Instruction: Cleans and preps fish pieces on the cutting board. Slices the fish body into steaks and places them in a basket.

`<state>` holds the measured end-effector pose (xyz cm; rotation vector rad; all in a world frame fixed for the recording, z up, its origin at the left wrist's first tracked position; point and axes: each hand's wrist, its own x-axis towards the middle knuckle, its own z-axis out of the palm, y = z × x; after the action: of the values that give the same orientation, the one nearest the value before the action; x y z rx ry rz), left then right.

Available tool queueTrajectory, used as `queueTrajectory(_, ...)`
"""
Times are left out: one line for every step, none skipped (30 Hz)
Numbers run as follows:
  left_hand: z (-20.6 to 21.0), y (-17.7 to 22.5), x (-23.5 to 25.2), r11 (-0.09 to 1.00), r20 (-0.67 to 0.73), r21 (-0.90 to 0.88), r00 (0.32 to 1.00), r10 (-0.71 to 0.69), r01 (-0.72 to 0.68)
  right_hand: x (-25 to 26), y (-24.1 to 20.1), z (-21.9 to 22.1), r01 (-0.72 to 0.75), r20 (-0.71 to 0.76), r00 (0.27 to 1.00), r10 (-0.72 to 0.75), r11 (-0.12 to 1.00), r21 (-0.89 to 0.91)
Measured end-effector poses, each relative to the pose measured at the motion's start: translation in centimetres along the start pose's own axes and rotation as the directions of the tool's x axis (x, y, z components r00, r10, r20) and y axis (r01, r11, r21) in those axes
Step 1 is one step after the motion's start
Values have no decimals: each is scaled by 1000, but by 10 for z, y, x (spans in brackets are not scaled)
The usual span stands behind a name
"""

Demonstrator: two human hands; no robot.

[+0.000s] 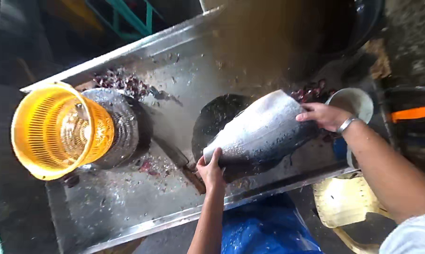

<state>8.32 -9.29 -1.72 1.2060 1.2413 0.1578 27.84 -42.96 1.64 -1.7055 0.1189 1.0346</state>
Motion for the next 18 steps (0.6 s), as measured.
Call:
queueTrajectory(1, 1, 2, 1000, -2, -6, 1000, -2, 2, 2, -2, -3, -14, 16, 1000, 15, 1000, -19)
queueTrajectory(-1, 0, 2, 1000, -4, -13, 1000, -4, 4, 4, -1, -4, -34, 24, 999, 34, 999, -29)
queueTrajectory(-4, -1, 3, 1000, -5, -18, 1000, -3, 3, 5, 1, -2, -57, 34, 998, 58, 997, -43)
queueTrajectory(-7, -2, 4, 1000, -8, -19, 1000, 7, -8, 5, 0, -3, -70, 40, 997, 73, 995, -76)
queueTrajectory(-8, 0, 7, 1000, -14, -13, 1000, 26, -26, 2, -5, -7, -54, 18, 998, 57, 989, -139)
queueTrajectory(-10, 4, 11, 999, -22, 2, 999, 49, -49, -5, -18, -11, 6, -48, 999, -18, 972, -234)
queueTrajectory(-13, 7, 16, 997, -38, 22, 996, 80, -79, -13, -35, -18, 110, -160, 971, -175, 930, -350)
queueTrajectory(-17, 12, 19, 993, -58, 64, 993, 106, -102, -19, -55, -29, 201, -283, 888, -363, 858, -472)
queueTrajectory(-23, 17, 19, 986, -81, 112, 988, 131, -121, -19, -76, -44, 247, -368, 762, -533, 764, -596)
queueTrajectory(-31, 21, 19, 978, -90, 149, 984, 157, -142, -10, -95, -63, 224, -398, 664, -633, 676, -702)
queueTrajectory(-38, 26, 19, 971, -90, 169, 978, 186, -169, 7, -109, -82, 143, -393, 638, -663, 603, -785)
queueTrajectory(-44, 29, 17, 965, -94, 180, 973, 212, -193, 27, -121, -98, 35, -380, 689, -617, 552, -833)
queueTrajectory(-49, 31, 15, 960, -102, 189, 968, 231, -209, 47, -126, -107, -62, -364, 782, -505, 519, -853)
queueTrajectory(-53, 31, 12, 953, -101, 198, 962, 253, -229, 63, -129, -110, -122, -341, 852, -398, 483, -867)
queueTrajectory(-58, 30, 10, 945, -85, 207, 958, 274, -252, 72, -133, -109, -155, -320, 889, -328, 442, -884)
queueTrajectory(-64, 27, 9, 934, -48, 218, 953, 299, -282, 71, -136, -109, -135, -306, 895, -324, 458, -879)
queueTrajectory(-70, 21, 7, 922, -3, 231, 948, 319, -310, 61, -134, -112, -83, -332, 855, -399, 527, -846)
queueTrajectory(-74, 12, 3, 908, 34, 242, 938, 345, -343, 43, -126, -115, -16, -386, 778, -496, 599, -801)
